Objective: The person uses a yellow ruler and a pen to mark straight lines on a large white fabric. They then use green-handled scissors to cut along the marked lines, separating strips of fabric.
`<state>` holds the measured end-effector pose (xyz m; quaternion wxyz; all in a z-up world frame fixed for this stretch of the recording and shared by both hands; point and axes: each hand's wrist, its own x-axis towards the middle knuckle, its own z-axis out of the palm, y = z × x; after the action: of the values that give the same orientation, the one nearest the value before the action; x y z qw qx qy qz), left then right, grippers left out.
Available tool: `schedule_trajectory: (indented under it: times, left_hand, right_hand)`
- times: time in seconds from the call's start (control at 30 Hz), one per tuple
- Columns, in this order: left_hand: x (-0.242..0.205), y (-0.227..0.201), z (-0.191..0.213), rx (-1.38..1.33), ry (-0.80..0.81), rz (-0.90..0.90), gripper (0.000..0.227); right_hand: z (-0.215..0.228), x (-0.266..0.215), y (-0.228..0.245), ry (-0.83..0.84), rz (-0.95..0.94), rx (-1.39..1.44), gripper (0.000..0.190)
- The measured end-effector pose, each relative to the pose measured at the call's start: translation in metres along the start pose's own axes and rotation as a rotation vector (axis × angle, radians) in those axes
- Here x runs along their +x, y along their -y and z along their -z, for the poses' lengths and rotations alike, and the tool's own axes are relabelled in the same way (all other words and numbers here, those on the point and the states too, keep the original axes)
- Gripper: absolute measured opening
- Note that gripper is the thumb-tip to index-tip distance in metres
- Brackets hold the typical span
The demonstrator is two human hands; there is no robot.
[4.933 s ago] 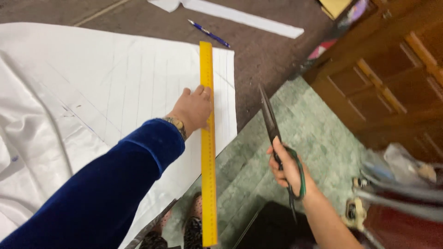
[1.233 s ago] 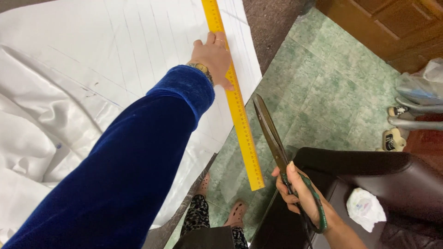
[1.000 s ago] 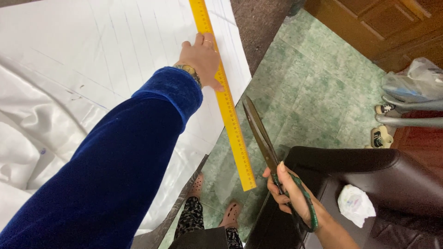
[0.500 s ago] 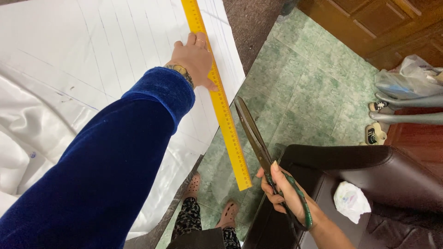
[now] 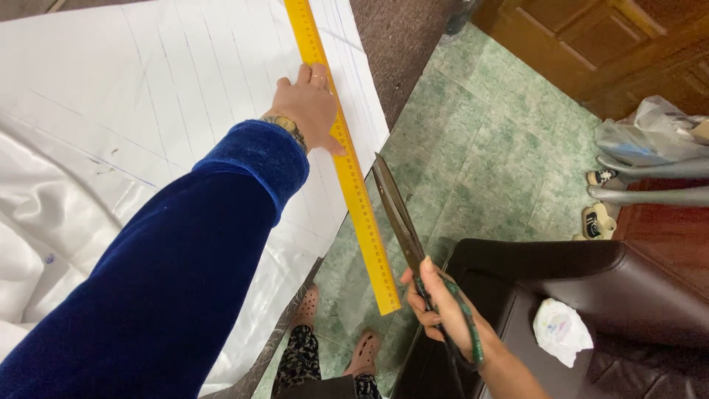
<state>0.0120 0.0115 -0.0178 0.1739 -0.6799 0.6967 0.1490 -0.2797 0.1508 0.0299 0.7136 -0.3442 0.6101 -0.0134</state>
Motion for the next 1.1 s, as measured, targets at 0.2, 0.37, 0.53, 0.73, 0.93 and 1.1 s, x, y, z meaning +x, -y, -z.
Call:
schedule_trajectory:
  times: [0.2, 0.37, 0.53, 0.73, 0.93, 1.1]
  left_hand:
    - [-0.001, 0.000, 0.002, -0.011, 0.017, -0.010, 0.104]
    - [0.000, 0.001, 0.001, -0.013, 0.015, -0.011, 0.105]
    - [0.002, 0.000, -0.002, -0.005, 0.003, -0.011, 0.105]
    - [0.000, 0.001, -0.001, -0.025, -0.020, -0.011, 0.106]
    - [0.001, 0.001, -0.001, -0.039, 0.002, -0.014, 0.103]
    - [0.001, 0.001, -0.001, -0.036, -0.006, -0.017, 0.104]
  right_hand:
    - [-0.019, 0.004, 0.003, -0.111, -0.007, -0.131, 0.046]
    - [-0.038, -0.008, 0.021, -0.222, -0.129, -0.178, 0.060]
    - [-0.045, -0.006, 0.023, -0.258, -0.203, -0.202, 0.097]
    - [-0.043, -0.004, 0.017, -0.256, -0.152, -0.359, 0.103]
    - [-0.052, -0.011, 0.029, -0.285, -0.196, -0.326, 0.102]
    - [-0.056, -0.014, 0.036, -0.301, -0.246, -0.216, 0.096]
